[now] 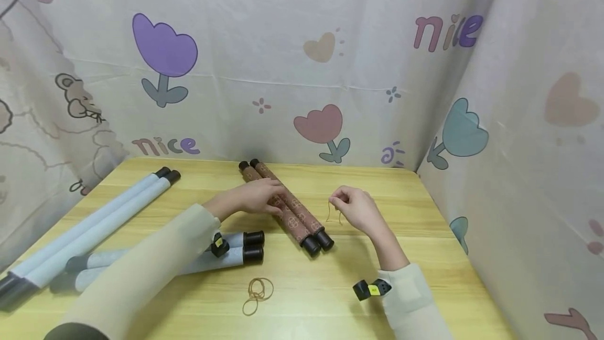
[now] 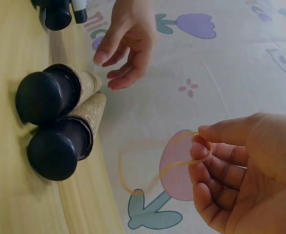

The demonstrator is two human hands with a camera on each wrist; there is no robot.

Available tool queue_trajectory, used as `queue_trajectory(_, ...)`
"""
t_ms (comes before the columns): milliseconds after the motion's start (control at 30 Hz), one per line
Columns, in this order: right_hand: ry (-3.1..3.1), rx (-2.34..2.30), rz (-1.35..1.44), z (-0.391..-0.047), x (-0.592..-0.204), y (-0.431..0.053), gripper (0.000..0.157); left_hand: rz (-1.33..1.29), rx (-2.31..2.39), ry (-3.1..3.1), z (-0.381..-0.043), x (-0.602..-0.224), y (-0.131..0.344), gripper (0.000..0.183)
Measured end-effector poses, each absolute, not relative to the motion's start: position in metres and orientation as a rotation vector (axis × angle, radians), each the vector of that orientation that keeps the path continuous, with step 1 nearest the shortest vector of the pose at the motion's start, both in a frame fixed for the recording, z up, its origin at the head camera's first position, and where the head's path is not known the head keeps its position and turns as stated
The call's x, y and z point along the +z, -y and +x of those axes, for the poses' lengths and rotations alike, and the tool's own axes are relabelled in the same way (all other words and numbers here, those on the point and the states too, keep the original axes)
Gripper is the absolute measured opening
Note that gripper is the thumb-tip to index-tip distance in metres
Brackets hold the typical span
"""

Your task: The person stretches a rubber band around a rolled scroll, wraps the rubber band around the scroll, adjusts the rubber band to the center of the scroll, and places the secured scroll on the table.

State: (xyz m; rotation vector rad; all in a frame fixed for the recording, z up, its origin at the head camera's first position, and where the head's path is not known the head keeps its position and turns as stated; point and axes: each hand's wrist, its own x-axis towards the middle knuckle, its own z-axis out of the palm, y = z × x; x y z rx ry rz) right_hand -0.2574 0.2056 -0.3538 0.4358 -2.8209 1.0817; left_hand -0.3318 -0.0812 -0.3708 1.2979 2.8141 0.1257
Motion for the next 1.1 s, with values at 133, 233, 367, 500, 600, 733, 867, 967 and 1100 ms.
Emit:
queue_trajectory(133,2.825,1.065,0.405,-0.258,-0.354,-0.21,0.018,1.309,0.106,-2.79,-0.34,-0.372,0.077,0.045)
queue_trajectory(233,2.833,1.049,0.389,-0.258,-0.354,-0.212,0.019,1.307,0.085,-2.774,-0.346,-0.374,0.073,0.047)
queue_trajectory(367,2.839,1.022,0.376,-0.259,-0.354,-0.214,0.022,1.296,0.07,-2.745,-0.35,-0.375,0.068,0.05)
queue_trajectory(500,2.841,1.009,0.374,-0.259,-0.354,-0.215,0.024,1.273,0.106,-2.681,-0.353,-0.374,0.063,0.062)
queue_trajectory(600,2.841,1.015,0.365,-0.259,-0.353,-0.215,0.023,1.272,0.076,-2.621,-0.355,-0.373,0.058,0.078)
queue_trajectory(733,2.838,1.021,0.353,-0.259,-0.351,-0.215,0.023,1.301,-0.02,-2.571,-0.358,-0.374,0.051,0.098)
queue_trajectory(867,2.834,1.024,0.35,-0.259,-0.35,-0.214,0.024,1.308,-0.072,-2.538,-0.36,-0.377,0.044,0.109)
queue_trajectory(967,2.828,1.029,0.349,-0.258,-0.35,-0.214,0.023,1.314,-0.099,-2.523,-0.362,-0.38,0.04,0.112)
queue_trajectory(1100,2.827,1.028,0.353,-0.258,-0.35,-0.215,0.023,1.349,-0.046,-2.478,-0.361,-0.381,0.033,0.116)
